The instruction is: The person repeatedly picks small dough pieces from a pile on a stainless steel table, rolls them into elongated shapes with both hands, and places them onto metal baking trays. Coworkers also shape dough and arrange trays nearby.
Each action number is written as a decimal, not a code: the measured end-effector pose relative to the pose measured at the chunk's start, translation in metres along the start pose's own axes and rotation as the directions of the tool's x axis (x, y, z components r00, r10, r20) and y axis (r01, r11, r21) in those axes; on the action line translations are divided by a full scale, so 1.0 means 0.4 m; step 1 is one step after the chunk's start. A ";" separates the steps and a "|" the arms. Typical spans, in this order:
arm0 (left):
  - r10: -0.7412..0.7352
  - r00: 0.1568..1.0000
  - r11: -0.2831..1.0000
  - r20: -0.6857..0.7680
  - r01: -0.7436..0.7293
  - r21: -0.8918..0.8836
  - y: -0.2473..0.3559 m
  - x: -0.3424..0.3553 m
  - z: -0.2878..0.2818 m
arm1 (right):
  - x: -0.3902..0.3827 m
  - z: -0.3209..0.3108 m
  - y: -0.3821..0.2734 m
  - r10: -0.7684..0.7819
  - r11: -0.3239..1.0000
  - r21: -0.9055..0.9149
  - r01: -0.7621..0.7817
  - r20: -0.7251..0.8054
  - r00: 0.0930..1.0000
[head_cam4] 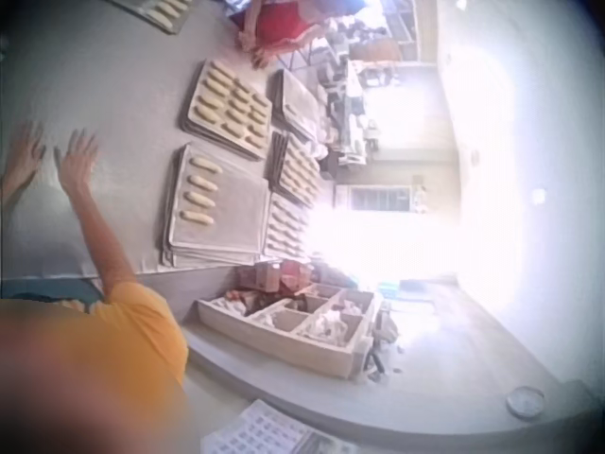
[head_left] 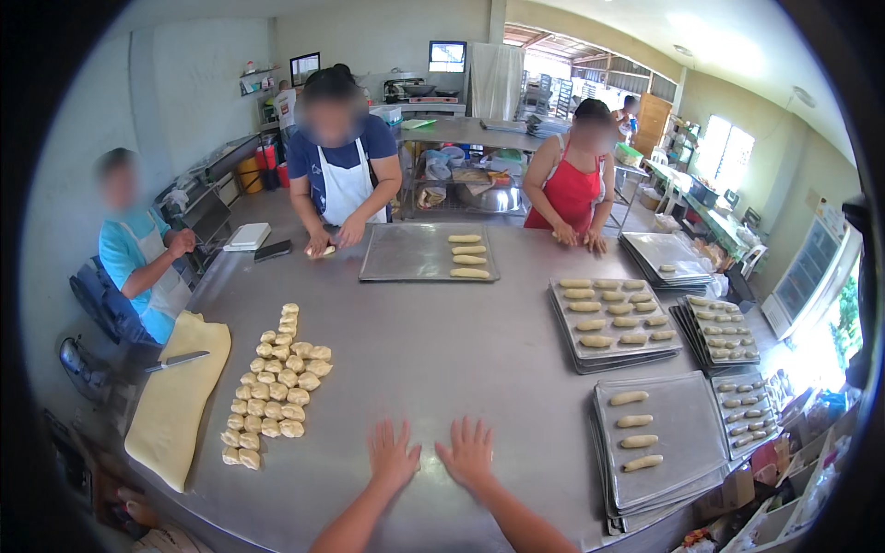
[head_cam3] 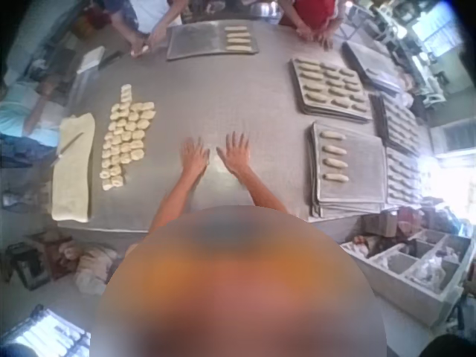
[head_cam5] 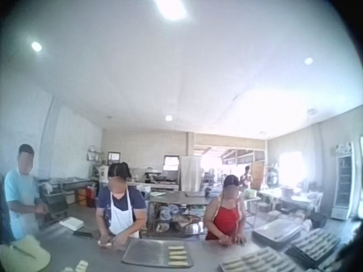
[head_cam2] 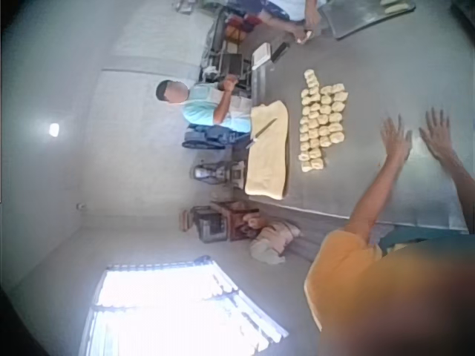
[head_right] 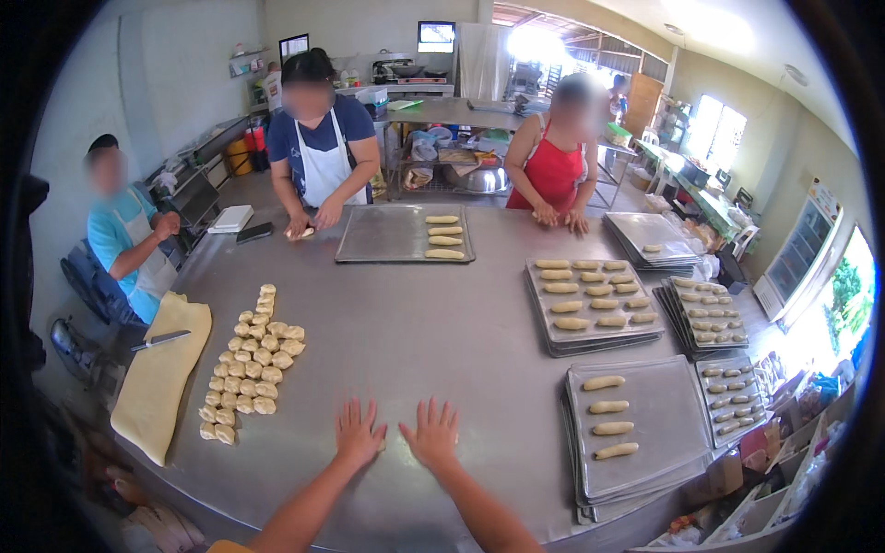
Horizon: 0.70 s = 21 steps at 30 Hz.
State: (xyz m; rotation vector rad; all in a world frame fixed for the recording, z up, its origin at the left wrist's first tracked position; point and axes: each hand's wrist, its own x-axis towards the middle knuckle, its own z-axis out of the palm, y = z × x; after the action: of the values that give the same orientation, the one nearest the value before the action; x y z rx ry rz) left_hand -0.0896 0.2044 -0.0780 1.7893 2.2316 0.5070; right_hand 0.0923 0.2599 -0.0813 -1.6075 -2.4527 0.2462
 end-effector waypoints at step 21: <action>-0.105 0.984 0.990 -0.146 0.118 0.080 0.059 0.121 -0.030 | 0.090 0.021 0.005 0.000 0.999 0.033 0.002 -0.050 0.999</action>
State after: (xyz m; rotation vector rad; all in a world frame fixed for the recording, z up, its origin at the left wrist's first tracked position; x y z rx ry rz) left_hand -0.0843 0.2547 -0.0559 1.7054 2.4708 0.5352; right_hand 0.0779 0.2934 -0.0872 -1.5796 -2.3994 0.2419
